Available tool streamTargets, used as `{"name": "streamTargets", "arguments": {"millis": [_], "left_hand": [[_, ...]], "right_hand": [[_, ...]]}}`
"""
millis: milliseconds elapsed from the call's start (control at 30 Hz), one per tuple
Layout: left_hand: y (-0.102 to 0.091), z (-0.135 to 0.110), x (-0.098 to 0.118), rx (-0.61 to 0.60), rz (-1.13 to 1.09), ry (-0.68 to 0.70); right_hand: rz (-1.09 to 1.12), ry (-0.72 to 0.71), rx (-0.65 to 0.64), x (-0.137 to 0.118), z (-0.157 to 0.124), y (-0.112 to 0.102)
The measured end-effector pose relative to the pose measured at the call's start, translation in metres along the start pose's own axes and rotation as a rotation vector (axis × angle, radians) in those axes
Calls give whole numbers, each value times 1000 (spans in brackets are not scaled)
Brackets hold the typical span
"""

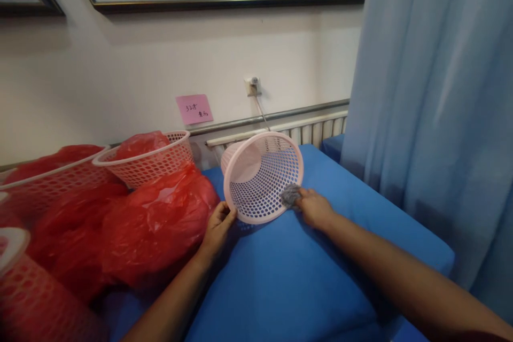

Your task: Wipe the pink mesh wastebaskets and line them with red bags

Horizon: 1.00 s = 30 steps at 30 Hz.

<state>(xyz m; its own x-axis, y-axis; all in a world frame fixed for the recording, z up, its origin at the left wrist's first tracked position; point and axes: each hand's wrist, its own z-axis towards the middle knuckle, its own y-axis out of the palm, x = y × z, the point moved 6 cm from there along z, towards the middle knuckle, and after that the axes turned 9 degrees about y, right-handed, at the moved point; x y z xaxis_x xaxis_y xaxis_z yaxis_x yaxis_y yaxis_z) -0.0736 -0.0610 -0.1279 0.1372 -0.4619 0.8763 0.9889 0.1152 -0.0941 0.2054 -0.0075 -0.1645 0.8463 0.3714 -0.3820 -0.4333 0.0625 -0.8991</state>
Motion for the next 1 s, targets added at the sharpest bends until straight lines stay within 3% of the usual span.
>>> {"name": "streamTargets", "arguments": {"millis": [167,267,333,400,500,567,600,667,767,833,867,933,1000], "left_hand": [[4,-2,5,-14,54,38],[5,-3,6,-16,91,65],[5,-4,6,-21,114,81],[5,-5,7,-31,137,93],[4,-6,7,-36,170,102],[4,-6,8,-40,186,106],[4,-6,9,-44,191,106],[4,-7,9,-50,193,104],[6,-8,10,-42,185,94],[8,-8,9,-35,172,87],[10,-9,9,-35,162,81],[14,-10,7,-45,139,63],[20,-12,4,-54,114,40]], "right_hand": [[94,196,322,47,18,-41],[166,178,479,34,33,-76],[192,29,596,-3,39,-103],[165,-258,643,-62,37,-123],[68,-591,499,-144,34,-129],[42,-607,429,-168,43,-131],[58,-553,429,-166,52,-134],[150,-340,483,-137,74,-144],[407,158,519,-50,97,-142],[667,502,362,4,93,-113],[715,581,297,19,85,-96],[775,656,207,31,61,-60],[848,680,130,24,35,-23]]}}
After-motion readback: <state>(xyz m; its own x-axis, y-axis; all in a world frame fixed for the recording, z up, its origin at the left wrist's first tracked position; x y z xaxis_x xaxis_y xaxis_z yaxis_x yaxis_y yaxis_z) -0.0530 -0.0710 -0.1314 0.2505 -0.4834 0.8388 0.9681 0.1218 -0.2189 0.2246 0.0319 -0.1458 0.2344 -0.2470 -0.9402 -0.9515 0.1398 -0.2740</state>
